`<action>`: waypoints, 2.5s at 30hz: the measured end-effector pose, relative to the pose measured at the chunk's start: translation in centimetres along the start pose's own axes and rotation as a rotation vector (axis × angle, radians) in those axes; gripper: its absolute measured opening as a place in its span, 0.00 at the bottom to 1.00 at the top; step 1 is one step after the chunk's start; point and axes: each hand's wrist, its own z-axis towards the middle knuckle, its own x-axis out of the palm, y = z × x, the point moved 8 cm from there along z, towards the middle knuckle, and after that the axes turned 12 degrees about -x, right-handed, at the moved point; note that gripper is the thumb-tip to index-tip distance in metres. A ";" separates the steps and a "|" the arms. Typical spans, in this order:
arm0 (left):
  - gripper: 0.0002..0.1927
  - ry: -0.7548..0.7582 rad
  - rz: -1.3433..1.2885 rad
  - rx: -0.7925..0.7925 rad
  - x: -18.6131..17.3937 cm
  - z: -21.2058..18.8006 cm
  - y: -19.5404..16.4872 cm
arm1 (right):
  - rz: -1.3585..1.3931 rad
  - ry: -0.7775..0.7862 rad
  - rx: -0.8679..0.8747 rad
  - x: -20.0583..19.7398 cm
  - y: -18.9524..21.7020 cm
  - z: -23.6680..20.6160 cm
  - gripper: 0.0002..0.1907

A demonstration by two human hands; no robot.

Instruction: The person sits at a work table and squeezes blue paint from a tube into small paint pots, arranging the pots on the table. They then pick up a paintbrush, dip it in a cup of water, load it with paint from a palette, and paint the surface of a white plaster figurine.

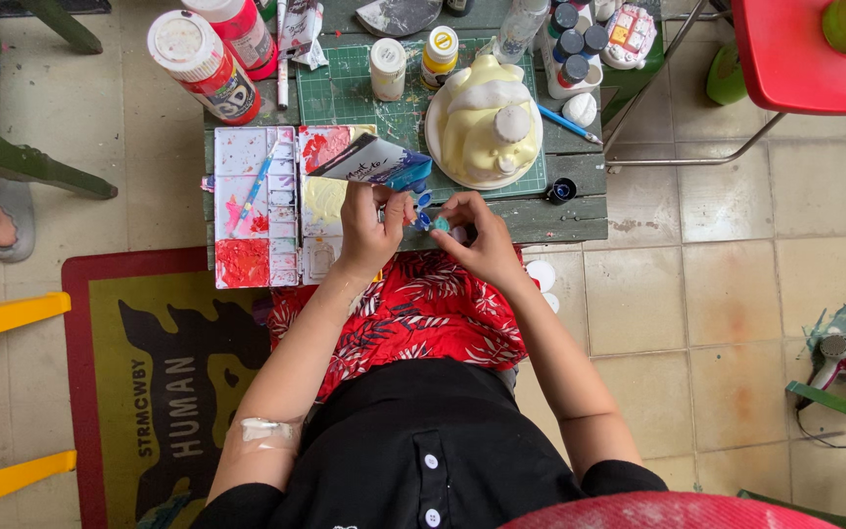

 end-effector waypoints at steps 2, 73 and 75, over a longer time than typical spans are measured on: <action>0.13 0.002 -0.054 -0.021 -0.2 0.0 -0.1 | -0.063 -0.083 -0.028 -0.1 0.4 -0.5 0.18; 0.17 -0.202 0.234 -0.058 -4.2 -0.8 0.1 | -0.418 0.020 -0.345 -1.0 2.8 -0.2 0.33; 0.17 -0.208 0.238 -0.055 -4.2 -0.8 0.1 | -0.442 0.081 -0.300 -0.7 2.3 -0.1 0.33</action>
